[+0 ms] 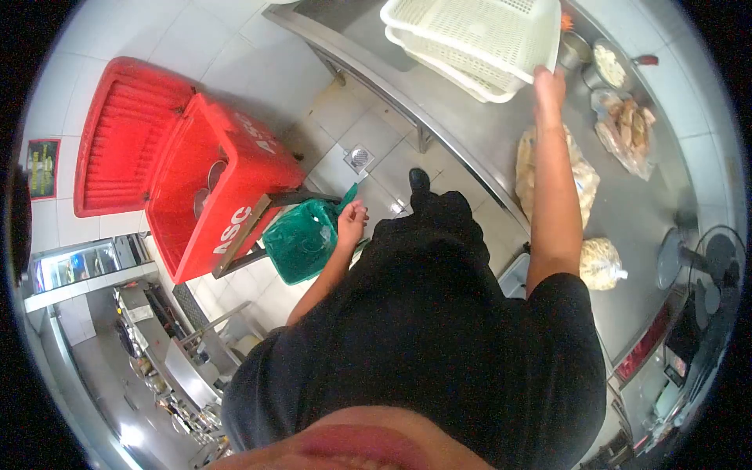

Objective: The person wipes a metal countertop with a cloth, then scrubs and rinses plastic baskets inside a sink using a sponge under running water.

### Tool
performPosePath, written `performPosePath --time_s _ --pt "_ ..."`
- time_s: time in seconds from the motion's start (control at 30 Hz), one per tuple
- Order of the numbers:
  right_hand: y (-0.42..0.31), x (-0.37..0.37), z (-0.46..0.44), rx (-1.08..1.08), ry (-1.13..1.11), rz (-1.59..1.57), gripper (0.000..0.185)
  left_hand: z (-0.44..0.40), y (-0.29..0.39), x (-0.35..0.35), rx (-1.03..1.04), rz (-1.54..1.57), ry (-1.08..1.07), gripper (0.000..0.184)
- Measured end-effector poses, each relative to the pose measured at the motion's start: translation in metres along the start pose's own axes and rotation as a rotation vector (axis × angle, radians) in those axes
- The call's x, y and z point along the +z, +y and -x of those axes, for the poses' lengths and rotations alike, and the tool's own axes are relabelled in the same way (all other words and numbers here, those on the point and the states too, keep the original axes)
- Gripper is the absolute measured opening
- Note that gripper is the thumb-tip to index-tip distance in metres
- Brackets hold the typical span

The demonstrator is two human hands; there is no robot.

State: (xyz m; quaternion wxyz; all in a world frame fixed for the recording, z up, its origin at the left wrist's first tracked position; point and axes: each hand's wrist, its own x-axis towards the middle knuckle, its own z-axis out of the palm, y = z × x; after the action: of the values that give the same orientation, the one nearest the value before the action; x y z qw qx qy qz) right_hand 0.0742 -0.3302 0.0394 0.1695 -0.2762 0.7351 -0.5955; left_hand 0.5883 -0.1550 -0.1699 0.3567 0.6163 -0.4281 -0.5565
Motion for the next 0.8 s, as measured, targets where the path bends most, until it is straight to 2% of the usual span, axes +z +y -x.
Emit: performPosePath --time_s 0.07,0.1,0.13,0.2,0.23,0.33,0.37,0.5,0.53,0.6,0.7,0.77,0.8 --pt "0.014 0.022 -0.006 0.042 -0.132 0.128 0.047 -0.008 0.005 -0.007 -0.066 0.052 -0.02 0.028" --pt "0.072 0.043 -0.03 0.116 -0.123 0.218 0.053 -0.015 0.006 -0.012 -0.053 0.01 -0.015 0.027" --pt "0.085 0.056 -0.017 0.094 -0.108 0.168 0.056 -0.02 0.013 -0.019 -0.075 -0.008 0.001 0.027" --pt "0.085 0.066 0.009 0.082 -0.055 0.091 0.058 -0.03 0.029 -0.035 -0.12 -0.042 0.038 0.026" --pt "0.082 0.072 0.014 0.097 -0.016 0.066 0.055 -0.043 0.018 -0.044 -0.004 -0.087 0.077 0.025" --pt "0.065 0.09 0.022 0.134 -0.058 0.013 0.053 -0.07 0.054 -0.069 -0.073 -0.119 0.152 0.024" --pt "0.059 0.1 0.015 0.167 -0.077 -0.028 0.053 -0.083 0.064 -0.077 -0.019 -0.079 0.156 0.024" --pt "0.059 0.137 -0.02 0.256 -0.157 -0.223 0.052 -0.131 0.107 -0.085 -0.069 -0.086 0.248 0.023" --pt "0.062 0.148 -0.034 0.258 -0.185 -0.286 0.052 -0.14 0.107 -0.084 -0.056 -0.083 0.236 0.022" --pt "0.068 0.171 -0.056 0.275 -0.225 -0.22 0.052 -0.169 0.107 -0.077 -0.01 -0.069 0.212 0.022" --pt "0.034 0.192 -0.06 0.331 -0.256 -0.233 0.05 -0.202 0.117 -0.062 -0.053 -0.071 0.095 0.021" --pt "0.059 0.213 -0.062 0.257 -0.234 -0.147 0.05 -0.213 0.139 -0.047 -0.086 -0.15 -0.004 0.023" --pt "0.037 0.21 -0.062 0.226 -0.256 0.047 0.052 -0.221 0.149 -0.039 -0.063 -0.195 -0.025 0.023"
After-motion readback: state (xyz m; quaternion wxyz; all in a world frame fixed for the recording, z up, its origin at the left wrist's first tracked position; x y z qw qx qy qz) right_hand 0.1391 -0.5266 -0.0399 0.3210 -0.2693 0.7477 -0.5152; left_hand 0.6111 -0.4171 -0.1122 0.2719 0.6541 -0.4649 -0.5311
